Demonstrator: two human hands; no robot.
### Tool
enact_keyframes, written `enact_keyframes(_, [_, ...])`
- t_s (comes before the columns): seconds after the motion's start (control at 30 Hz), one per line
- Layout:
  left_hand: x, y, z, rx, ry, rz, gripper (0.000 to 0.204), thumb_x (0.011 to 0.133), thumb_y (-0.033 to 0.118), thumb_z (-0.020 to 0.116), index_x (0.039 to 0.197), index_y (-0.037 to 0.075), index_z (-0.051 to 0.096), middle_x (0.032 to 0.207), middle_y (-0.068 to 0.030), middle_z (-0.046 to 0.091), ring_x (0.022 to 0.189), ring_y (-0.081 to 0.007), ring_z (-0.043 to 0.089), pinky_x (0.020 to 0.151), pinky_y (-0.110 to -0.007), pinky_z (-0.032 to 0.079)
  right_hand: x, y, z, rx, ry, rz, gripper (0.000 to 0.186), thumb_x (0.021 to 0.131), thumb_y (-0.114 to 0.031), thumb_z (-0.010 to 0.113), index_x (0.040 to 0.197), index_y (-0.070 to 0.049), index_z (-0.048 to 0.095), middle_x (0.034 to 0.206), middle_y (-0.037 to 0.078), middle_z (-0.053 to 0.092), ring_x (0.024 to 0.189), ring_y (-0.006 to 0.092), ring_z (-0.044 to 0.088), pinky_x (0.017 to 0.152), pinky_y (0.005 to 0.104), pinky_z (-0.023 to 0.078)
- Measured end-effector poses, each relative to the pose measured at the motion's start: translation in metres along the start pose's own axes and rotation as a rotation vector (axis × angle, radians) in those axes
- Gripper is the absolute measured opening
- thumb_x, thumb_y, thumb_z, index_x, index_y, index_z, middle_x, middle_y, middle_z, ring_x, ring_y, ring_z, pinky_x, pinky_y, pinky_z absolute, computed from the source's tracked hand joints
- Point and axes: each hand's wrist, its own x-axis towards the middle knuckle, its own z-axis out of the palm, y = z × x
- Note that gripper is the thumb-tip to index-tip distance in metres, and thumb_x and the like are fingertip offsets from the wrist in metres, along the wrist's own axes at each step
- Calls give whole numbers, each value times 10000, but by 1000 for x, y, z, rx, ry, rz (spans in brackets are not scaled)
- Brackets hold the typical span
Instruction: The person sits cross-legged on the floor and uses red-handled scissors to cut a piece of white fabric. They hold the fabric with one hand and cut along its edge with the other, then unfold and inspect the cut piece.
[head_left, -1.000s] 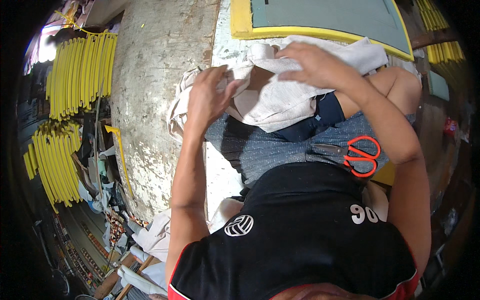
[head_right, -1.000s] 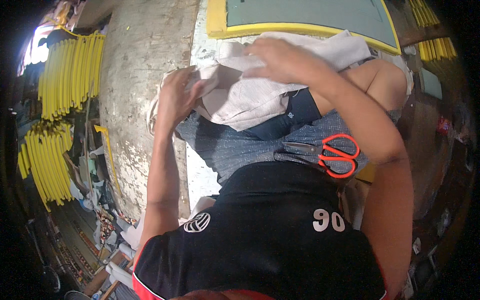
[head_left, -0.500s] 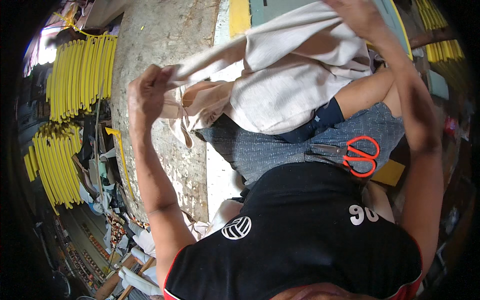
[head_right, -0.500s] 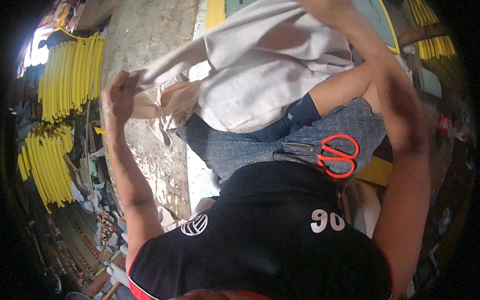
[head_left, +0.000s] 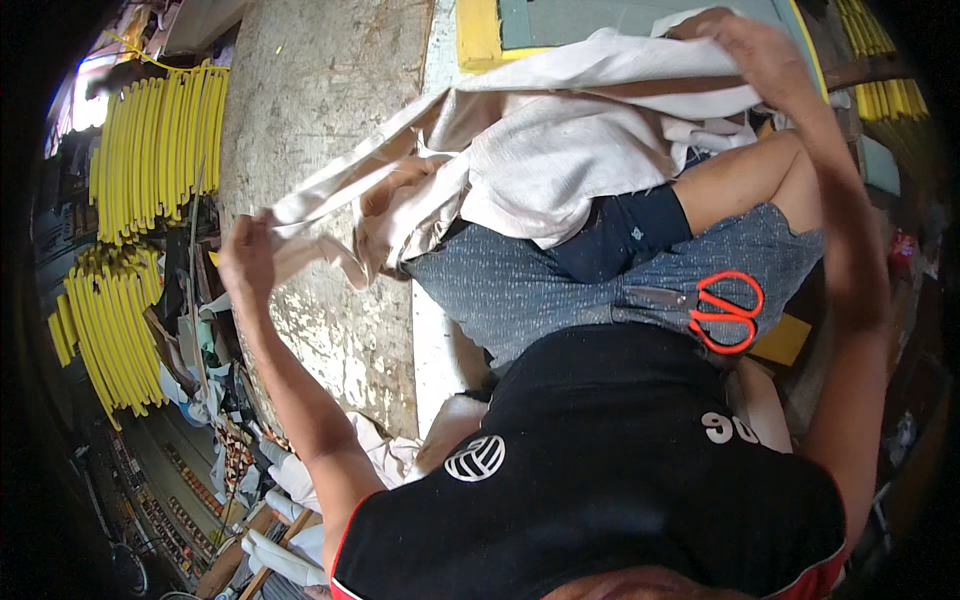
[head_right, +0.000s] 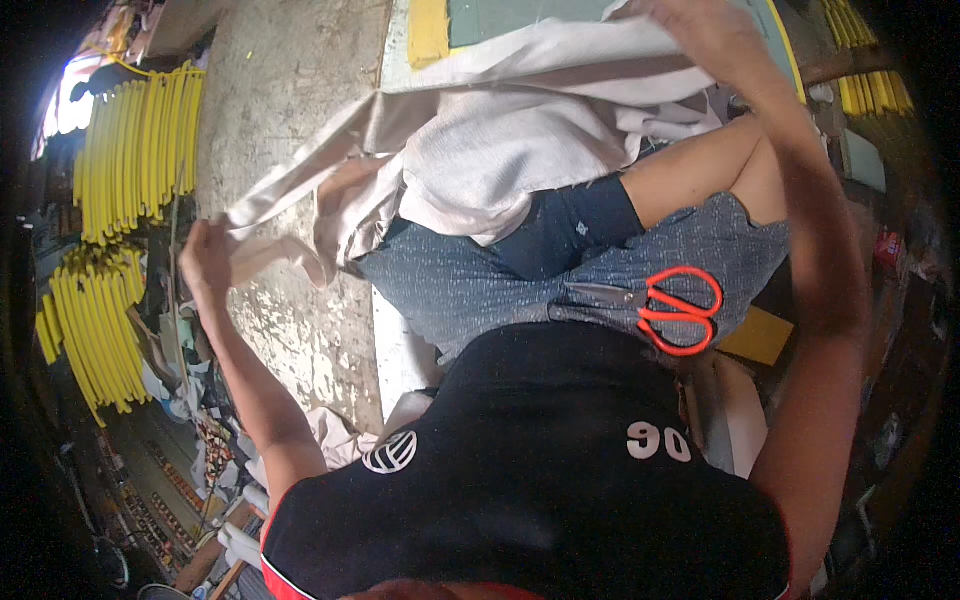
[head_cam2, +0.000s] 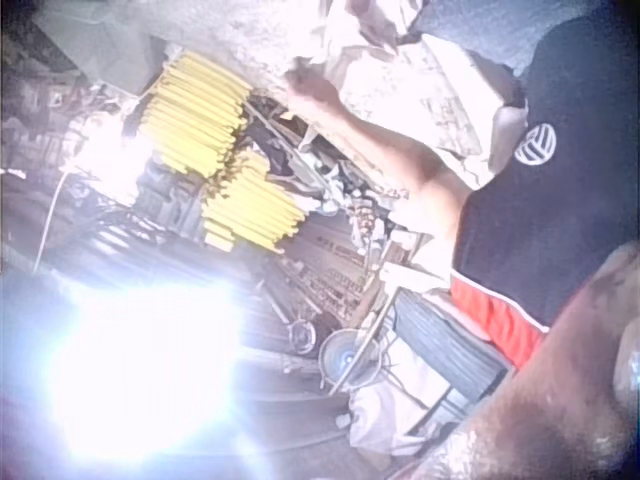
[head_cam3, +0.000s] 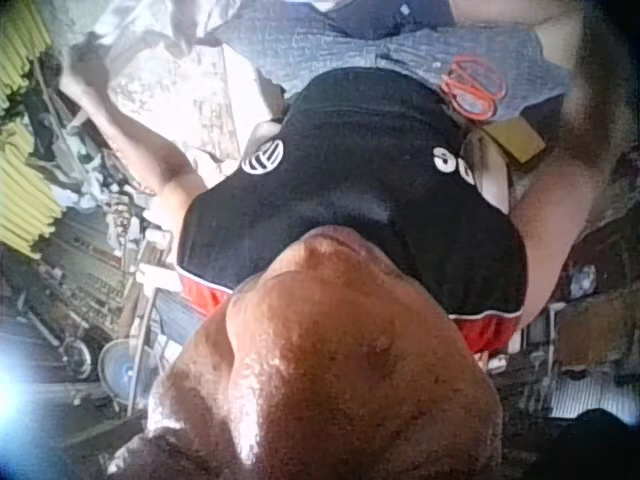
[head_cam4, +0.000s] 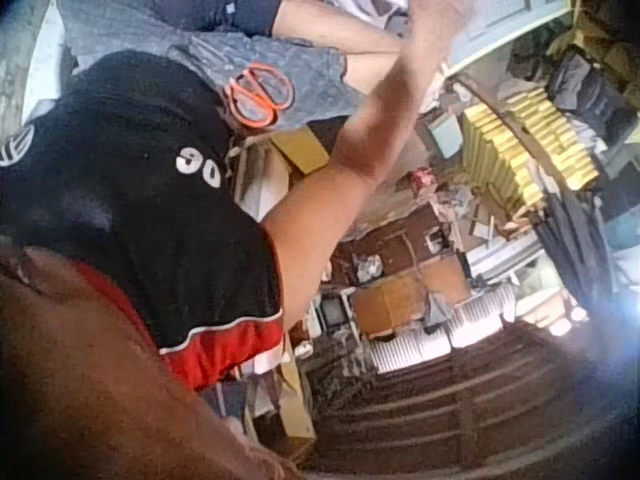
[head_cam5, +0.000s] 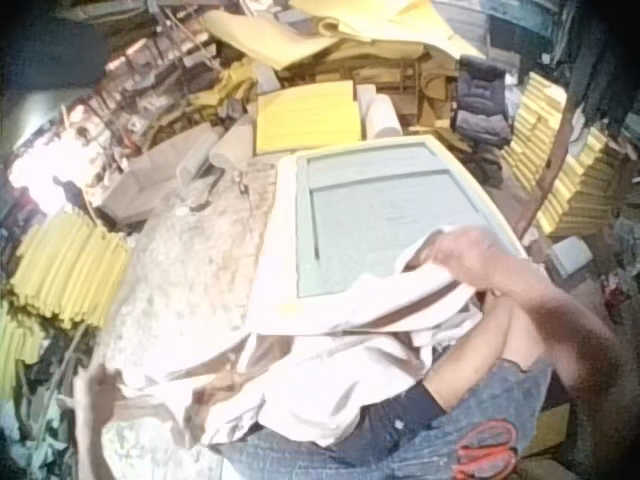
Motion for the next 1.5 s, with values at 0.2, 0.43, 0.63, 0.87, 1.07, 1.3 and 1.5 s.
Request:
enact_keyframes(0.2, [-9, 104, 72, 101, -113, 172, 281, 941, 181, 629, 1188, 52, 660, 1188, -195, 650, 1119, -371, 618, 932, -409, 499, 9, -76, 51, 90, -289, -92, 322, 959, -302, 601, 1074, -12, 678, 1057, 199, 630, 1021, 387, 604, 914, 426, 480])
enact_keyframes(0.43, [71, 118, 214, 61, -347, 285, 468, 938, 354, 599, 1243, 0, 621, 1224, -283, 616, 1147, -427, 592, 979, -454, 470, 68, -157, 147, 318, -277, -11, 381, 948, -306, 589, 1139, 15, 668, 1141, 244, 650, 1088, 380, 625, 969, 457, 472])
enact_keyframes(0.63, [70, 110, 212, -210, -444, 155, 331, 969, 277, 565, 1114, -5, 659, 963, -262, 693, 934, -375, 683, 850, -443, 520, 77, -157, 123, 415, -236, -6, 266, 925, -242, 604, 1011, -6, 695, 979, 210, 679, 964, 387, 644, 880, 445, 509])
enact_keyframes(0.87, [47, 153, 51, -66, -100, 362, 138, 900, 170, 680, 965, 63, 621, 807, -170, 669, 715, -285, 655, 648, -402, 497, 66, -157, 15, 227, 204, -525, 276, 992, -336, 569, 1049, -90, 680, 827, 140, 662, 729, 323, 629, 727, 417, 521])
enact_keyframes(1.07, [38, 125, -9, 280, 37, 398, 235, 981, 257, 602, 877, 47, 625, 764, -132, 672, 637, -240, 627, 568, -369, 475, 58, -91, -29, 149, 395, -264, 383, 990, -289, 550, 743, -14, 649, 689, 185, 616, 631, 343, 626, 590, 415, 498])
enact_keyframes(1.3, [32, 70, -17, 142, 11, 196, 222, 1005, 247, 568, 953, 37, 616, 812, -181, 669, 749, -284, 678, 609, -392, 498, 49, -60, -35, 70, 591, -195, 465, 981, -412, 574, 713, -32, 599, 651, 180, 547, 623, 352, 608, 572, 421, 485])
enact_keyframes(1.5, [-13, 64, 18, 299, 80, 329, 195, 979, 220, 596, 917, 35, 604, 751, -177, 608, 659, -400, 613, 586, -465, 472, 19, -34, -9, 50, -142, -69, 335, 1000, -325, 546, 993, 2, 616, 847, 241, 577, 798, 412, 565, 732, 430, 459])
